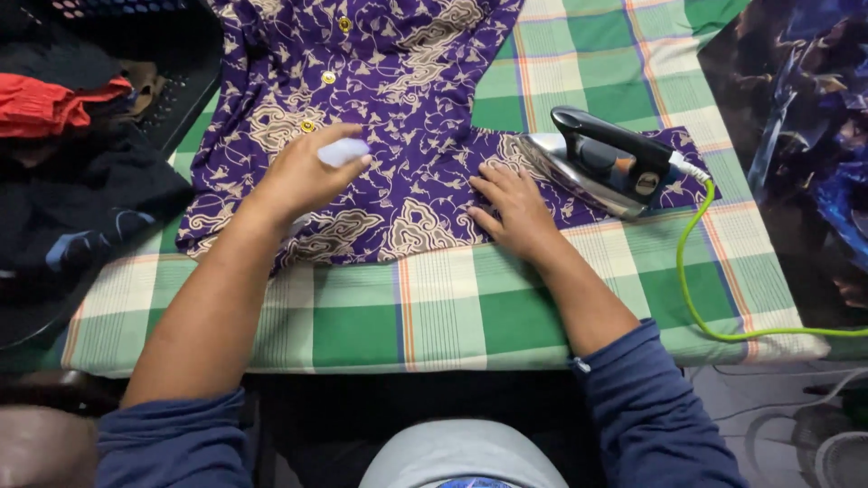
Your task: The person irons a purple patterned shirt on a green and white checkered ironing board. They spray the shirt with water, smooth the fabric, and iron the sleeves and body. The shirt is then folded and placed on the board.
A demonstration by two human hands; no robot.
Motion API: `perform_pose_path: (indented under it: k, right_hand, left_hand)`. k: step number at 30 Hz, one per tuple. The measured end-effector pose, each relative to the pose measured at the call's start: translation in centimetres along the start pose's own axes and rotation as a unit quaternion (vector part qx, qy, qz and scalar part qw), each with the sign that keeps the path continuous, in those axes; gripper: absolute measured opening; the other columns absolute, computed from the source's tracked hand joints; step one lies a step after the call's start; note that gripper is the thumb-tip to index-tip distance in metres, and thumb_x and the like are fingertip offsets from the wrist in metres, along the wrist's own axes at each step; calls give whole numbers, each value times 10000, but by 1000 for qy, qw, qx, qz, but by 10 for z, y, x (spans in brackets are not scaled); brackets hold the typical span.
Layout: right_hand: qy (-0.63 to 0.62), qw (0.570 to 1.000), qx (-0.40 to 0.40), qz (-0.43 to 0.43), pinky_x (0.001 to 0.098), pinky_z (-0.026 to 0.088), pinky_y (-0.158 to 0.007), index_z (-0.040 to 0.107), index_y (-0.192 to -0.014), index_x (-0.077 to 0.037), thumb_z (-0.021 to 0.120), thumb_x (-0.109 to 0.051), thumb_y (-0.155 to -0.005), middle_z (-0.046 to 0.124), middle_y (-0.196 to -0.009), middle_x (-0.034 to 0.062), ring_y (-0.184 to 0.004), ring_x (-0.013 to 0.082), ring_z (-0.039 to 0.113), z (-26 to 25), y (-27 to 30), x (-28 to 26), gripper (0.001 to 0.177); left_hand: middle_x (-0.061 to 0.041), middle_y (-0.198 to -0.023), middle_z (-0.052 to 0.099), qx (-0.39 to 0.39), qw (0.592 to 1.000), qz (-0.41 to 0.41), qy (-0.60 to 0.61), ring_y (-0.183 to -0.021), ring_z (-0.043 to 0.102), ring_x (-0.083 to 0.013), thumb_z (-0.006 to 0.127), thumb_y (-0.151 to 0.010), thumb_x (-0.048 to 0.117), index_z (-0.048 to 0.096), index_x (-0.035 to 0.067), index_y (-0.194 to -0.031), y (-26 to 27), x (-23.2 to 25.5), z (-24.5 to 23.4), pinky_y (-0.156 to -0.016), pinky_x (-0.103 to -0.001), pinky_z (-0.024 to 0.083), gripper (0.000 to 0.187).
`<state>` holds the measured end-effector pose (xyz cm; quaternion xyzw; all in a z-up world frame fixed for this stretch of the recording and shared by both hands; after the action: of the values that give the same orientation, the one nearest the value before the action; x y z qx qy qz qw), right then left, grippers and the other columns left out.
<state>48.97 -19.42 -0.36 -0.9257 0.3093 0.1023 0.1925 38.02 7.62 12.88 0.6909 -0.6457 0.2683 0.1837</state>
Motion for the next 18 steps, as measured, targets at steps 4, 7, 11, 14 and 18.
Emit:
perform_pose_path:
  k: [4,7,11,14,18]
  right_hand:
    - [2,1000,5,-8,600,300,-1171,617,-1427,-205,653,-431,-995,577,-1485,127,-1401,363,501,2,0,3,489]
    - [-1,1000,12,-6,603,306,-1168,622,-1419,-220,664,-415,-990,586,-1474,114,-1389,357,517,5,1,7,473]
    - [3,998,66,-21,510,379,-1125,695,-1282,-225,676,-358,-995,663,-1334,60,-1287,287,598,13,4,16,317]
    - [71,988,126,-58,513,342,-1132,744,-1175,-186,717,-326,-965,708,-1246,71,-1228,279,623,-2,5,1,254]
    - [263,938,223,-30,680,183,-1176,699,-1290,-120,929,-262,-780,638,-1374,174,-1347,395,497,-71,-3,-10,577]
  left_hand:
    - [-308,-1303,652,5,1000,13,-13,-1215,590,-540,764,-921,270,587,44,-1462,-3,-2,3,-1010,-647,434,612]
    - [-218,-1219,718,8,1000,17,-11,-1185,640,-467,770,-916,268,696,114,-1328,-4,5,11,-1004,-588,466,446]
    - [-250,-1197,712,25,998,54,4,-1148,645,-498,774,-908,245,667,93,-1344,-9,23,22,-954,-617,480,474]
    - [-237,-1142,734,28,996,78,18,-1109,667,-494,776,-900,224,702,98,-1282,-15,42,32,-925,-607,505,410]
    - [-224,-1126,738,7,996,89,11,-1095,682,-471,766,-901,243,699,134,-1302,-21,61,46,-919,-609,521,420]
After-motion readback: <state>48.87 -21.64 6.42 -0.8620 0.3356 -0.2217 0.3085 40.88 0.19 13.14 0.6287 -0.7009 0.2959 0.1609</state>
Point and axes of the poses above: each hand's wrist, its own y-axis away from the middle knuckle, its own z-axis out of the palm, x = y × z, the point moved 6 cm from there along -y, towards the middle knuckle
